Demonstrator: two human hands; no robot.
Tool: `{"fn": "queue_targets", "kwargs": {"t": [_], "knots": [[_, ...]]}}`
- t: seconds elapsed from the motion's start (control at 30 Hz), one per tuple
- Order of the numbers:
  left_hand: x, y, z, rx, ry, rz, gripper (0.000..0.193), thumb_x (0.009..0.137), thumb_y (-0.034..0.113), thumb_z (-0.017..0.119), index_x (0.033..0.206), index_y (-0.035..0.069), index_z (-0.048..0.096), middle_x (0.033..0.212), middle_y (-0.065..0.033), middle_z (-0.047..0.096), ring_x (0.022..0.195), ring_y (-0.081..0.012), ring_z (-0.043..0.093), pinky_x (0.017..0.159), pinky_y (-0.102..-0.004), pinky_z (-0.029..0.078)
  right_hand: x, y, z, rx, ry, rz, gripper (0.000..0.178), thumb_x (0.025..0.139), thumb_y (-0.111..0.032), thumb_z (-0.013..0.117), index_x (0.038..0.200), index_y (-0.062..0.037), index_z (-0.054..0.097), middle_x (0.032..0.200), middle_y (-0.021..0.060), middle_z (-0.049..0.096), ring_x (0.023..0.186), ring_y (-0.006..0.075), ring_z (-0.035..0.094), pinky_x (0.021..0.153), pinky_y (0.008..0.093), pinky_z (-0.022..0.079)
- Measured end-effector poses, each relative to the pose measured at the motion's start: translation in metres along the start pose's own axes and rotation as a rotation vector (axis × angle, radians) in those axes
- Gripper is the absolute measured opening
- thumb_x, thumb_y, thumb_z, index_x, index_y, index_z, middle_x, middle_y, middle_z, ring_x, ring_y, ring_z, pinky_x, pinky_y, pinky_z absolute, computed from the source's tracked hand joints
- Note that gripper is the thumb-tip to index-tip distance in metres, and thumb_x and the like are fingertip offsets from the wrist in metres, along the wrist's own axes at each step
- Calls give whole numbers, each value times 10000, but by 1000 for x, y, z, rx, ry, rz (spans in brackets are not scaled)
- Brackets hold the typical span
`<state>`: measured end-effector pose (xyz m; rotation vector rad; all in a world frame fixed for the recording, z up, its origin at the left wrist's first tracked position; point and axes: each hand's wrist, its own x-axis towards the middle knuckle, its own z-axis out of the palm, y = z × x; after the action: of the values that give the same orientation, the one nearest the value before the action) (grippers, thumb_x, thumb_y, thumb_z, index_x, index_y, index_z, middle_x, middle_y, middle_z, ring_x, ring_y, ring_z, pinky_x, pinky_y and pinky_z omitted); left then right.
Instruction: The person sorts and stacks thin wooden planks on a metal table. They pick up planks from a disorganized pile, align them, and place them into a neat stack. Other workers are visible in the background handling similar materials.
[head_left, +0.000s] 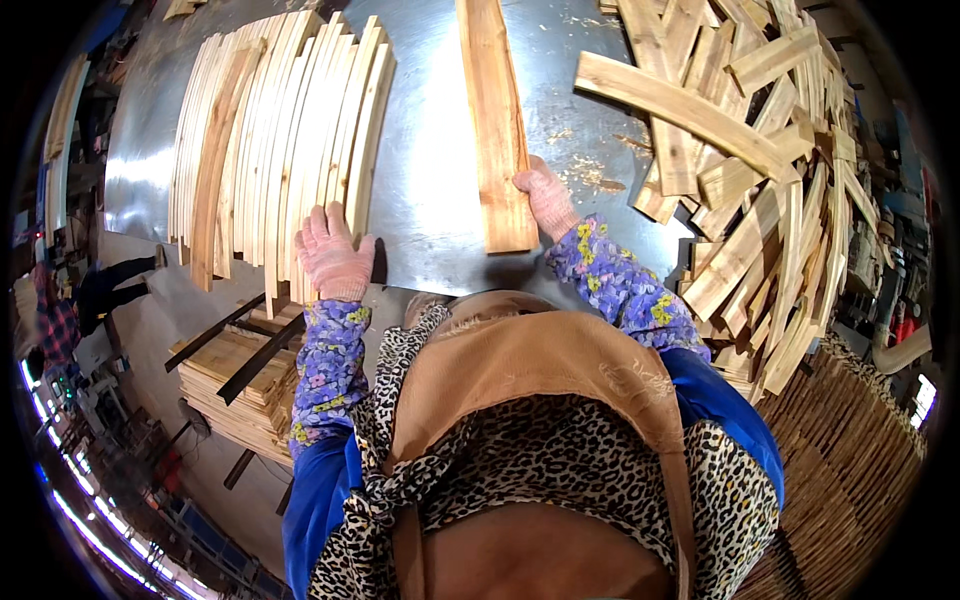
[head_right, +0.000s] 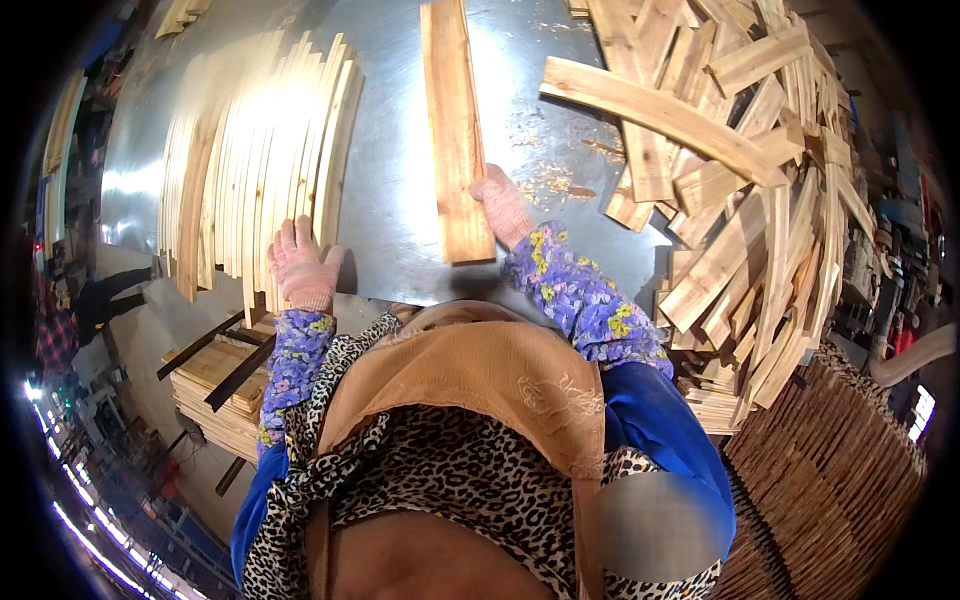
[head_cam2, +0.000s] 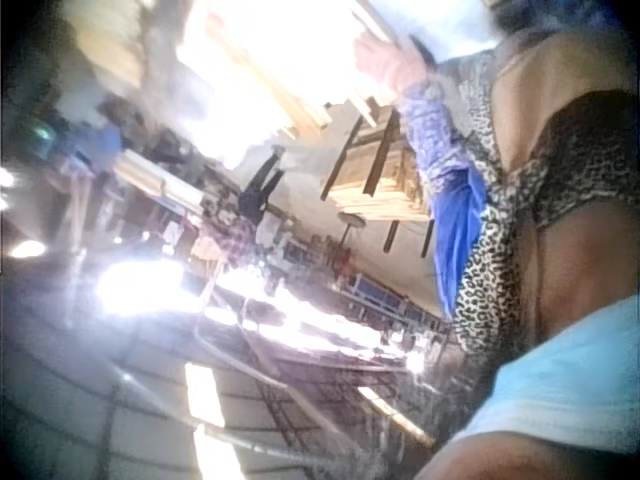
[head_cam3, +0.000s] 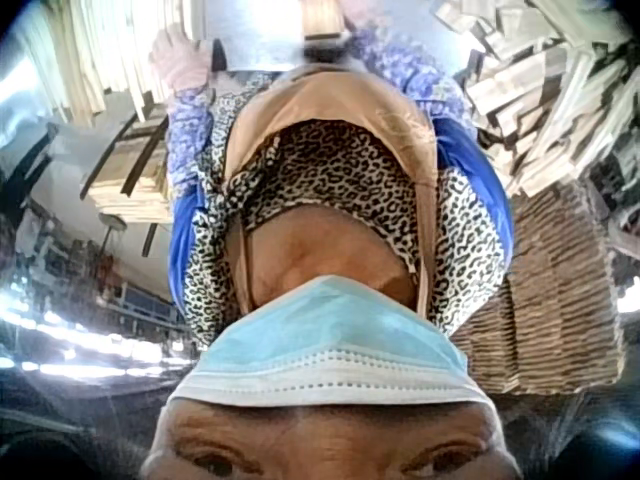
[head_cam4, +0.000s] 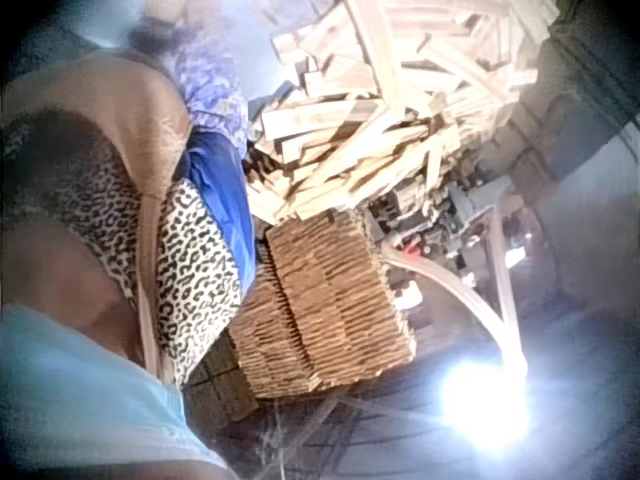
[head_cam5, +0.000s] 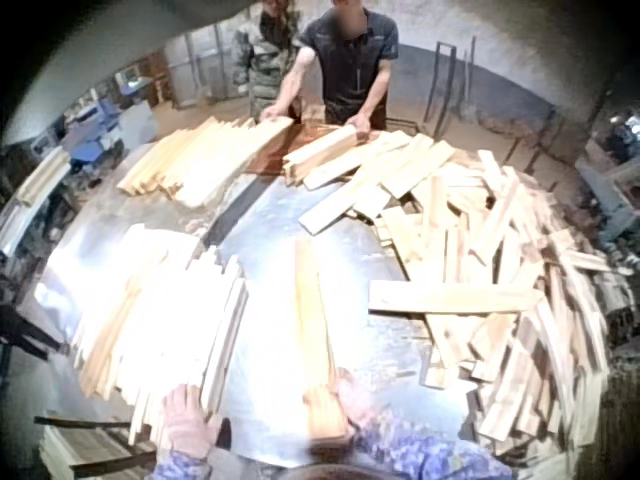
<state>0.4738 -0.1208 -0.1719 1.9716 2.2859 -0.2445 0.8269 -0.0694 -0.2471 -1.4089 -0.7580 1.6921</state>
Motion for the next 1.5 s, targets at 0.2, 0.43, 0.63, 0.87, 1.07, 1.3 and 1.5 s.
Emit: {"fn": "queue_targets", "kwargs": {"t": [0.2,0.43,0.63,0.87,1.07,1.3,1.5], "knots": [[1,32,6,2,184,75,845,852,452,844,1574,126,551,1645,-193,457,1552,-420,379,1327,-616,225,-7,-30,-38,-689,31,-132,478,940,-255,612,1298,53,688,1168,286,743,1068,410,725,1004,466,557],[9,139,-19,-1098,-251,-13,724,990,417,726,1551,-10,563,1578,-286,563,1449,-366,560,1283,-493,373,-10,-9,-25,-26,118,-198,484,1020,-354,659,1283,49,710,1106,155,769,1008,246,721,939,372,572],[37,201,11,-1783,-622,-168,591,1008,300,750,1448,-72,618,1277,-136,752,1147,-197,694,1066,-359,537,9,-55,-38,-476,237,-195,595,1050,-443,740,1410,26,676,1334,214,749,1243,286,713,1093,387,547],[113,173,-1,-1697,-414,-148,501,1000,240,774,1382,-62,657,1215,-119,770,1051,-201,732,965,-355,586,13,-158,-241,-1726,651,-74,901,834,-305,805,1645,-117,459,1600,260,519,1529,473,422,1305,539,329],[279,177,-56,-1535,-120,23,479,975,299,775,1290,-57,719,1140,-146,790,1022,-219,743,967,-371,585,11,-160,-298,-1647,494,-102,1052,756,-381,873,1673,-128,423,1679,245,443,1579,474,349,1338,534,276],[525,201,-177,-1456,270,77,391,996,385,696,1055,-1,700,893,-76,677,774,-224,628,733,-408,516,16,-177,-294,-1625,453,-48,1048,720,-354,895,1646,-148,448,1612,209,519,1519,430,434,1309,519,325],[393,260,-100,-1233,91,140,608,1035,447,584,1426,-17,631,1353,-265,706,1260,-392,674,1095,-473,497,-2,-221,-244,-1508,380,7,925,755,-451,851,1569,-117,566,1492,224,619,1402,433,555,1213,510,450]]}}
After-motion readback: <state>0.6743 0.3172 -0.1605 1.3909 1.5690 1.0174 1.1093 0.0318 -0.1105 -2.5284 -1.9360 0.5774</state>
